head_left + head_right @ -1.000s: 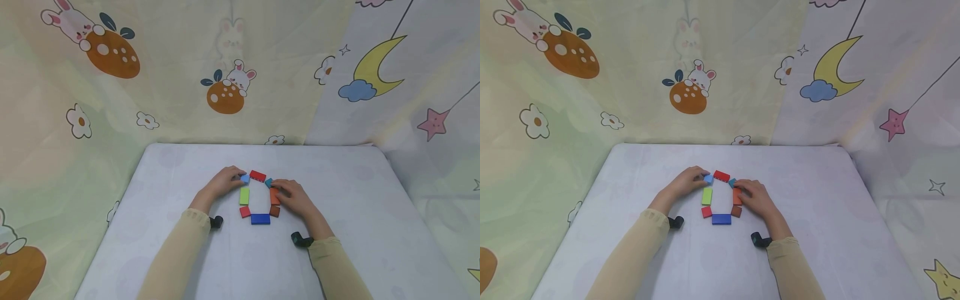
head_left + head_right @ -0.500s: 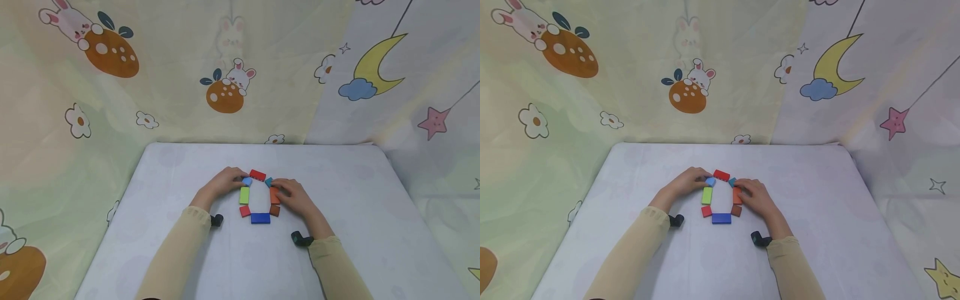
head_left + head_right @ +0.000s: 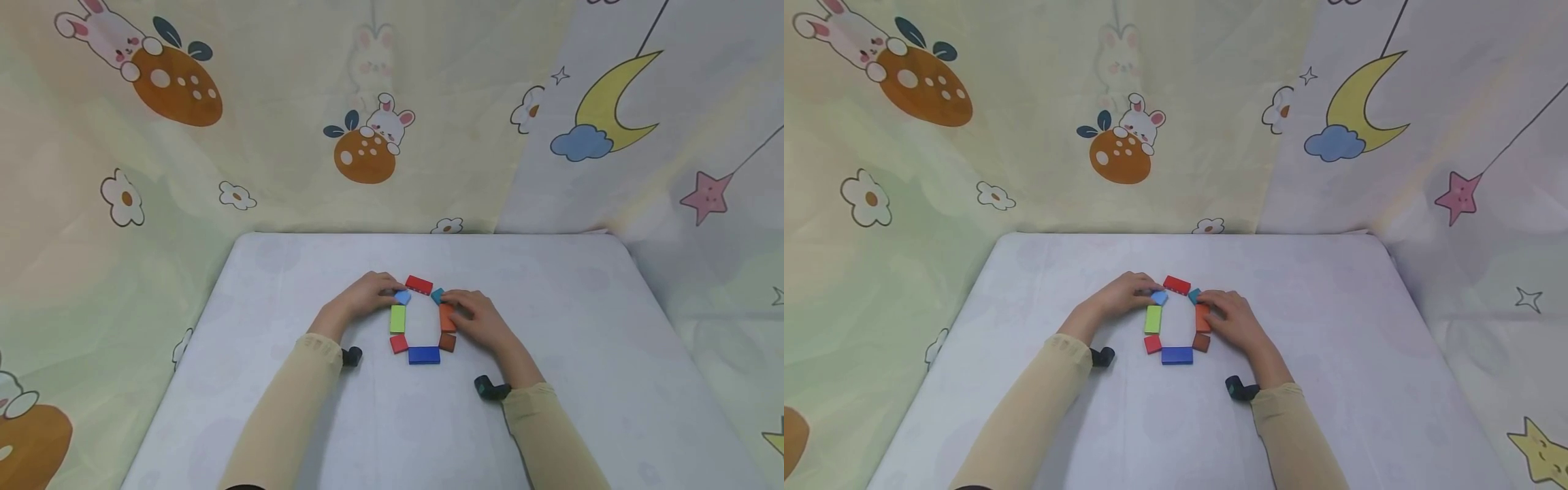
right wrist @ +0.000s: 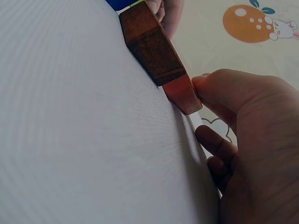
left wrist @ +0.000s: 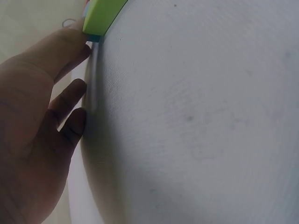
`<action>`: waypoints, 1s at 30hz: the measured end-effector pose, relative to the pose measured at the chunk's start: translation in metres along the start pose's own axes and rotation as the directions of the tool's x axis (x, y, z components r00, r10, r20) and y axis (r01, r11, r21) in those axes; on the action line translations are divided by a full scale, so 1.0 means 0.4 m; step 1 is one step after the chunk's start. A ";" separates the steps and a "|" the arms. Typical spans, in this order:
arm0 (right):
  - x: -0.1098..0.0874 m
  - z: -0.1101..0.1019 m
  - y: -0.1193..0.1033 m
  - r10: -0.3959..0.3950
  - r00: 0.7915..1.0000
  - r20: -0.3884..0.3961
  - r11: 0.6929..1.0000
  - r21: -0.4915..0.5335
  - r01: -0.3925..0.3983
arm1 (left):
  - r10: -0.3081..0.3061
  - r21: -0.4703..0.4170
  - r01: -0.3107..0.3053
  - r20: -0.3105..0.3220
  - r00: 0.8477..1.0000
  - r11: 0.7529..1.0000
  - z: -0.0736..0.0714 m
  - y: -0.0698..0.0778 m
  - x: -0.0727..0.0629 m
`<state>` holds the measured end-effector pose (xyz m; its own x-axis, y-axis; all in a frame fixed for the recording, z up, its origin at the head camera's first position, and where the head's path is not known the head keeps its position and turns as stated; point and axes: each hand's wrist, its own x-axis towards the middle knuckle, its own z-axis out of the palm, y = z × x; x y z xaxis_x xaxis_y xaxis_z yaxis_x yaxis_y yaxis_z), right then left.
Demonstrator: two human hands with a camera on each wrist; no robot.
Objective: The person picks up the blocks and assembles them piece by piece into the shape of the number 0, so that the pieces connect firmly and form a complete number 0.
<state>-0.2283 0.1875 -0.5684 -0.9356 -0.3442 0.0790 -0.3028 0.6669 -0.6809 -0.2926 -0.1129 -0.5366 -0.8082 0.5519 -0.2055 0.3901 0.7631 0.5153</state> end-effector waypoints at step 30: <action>-0.002 0.001 -0.004 -0.009 1.000 -0.004 1.000 -0.007 0.008 | -0.028 -0.057 0.015 -0.244 0.969 0.998 0.120 0.022 -0.123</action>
<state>-0.2270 0.1866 -0.5678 -0.9336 -0.3474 0.0874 -0.3119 0.6683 -0.6753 -0.2284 -0.1173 -0.5619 -0.9020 0.4315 -0.0108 0.3524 0.7506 0.5589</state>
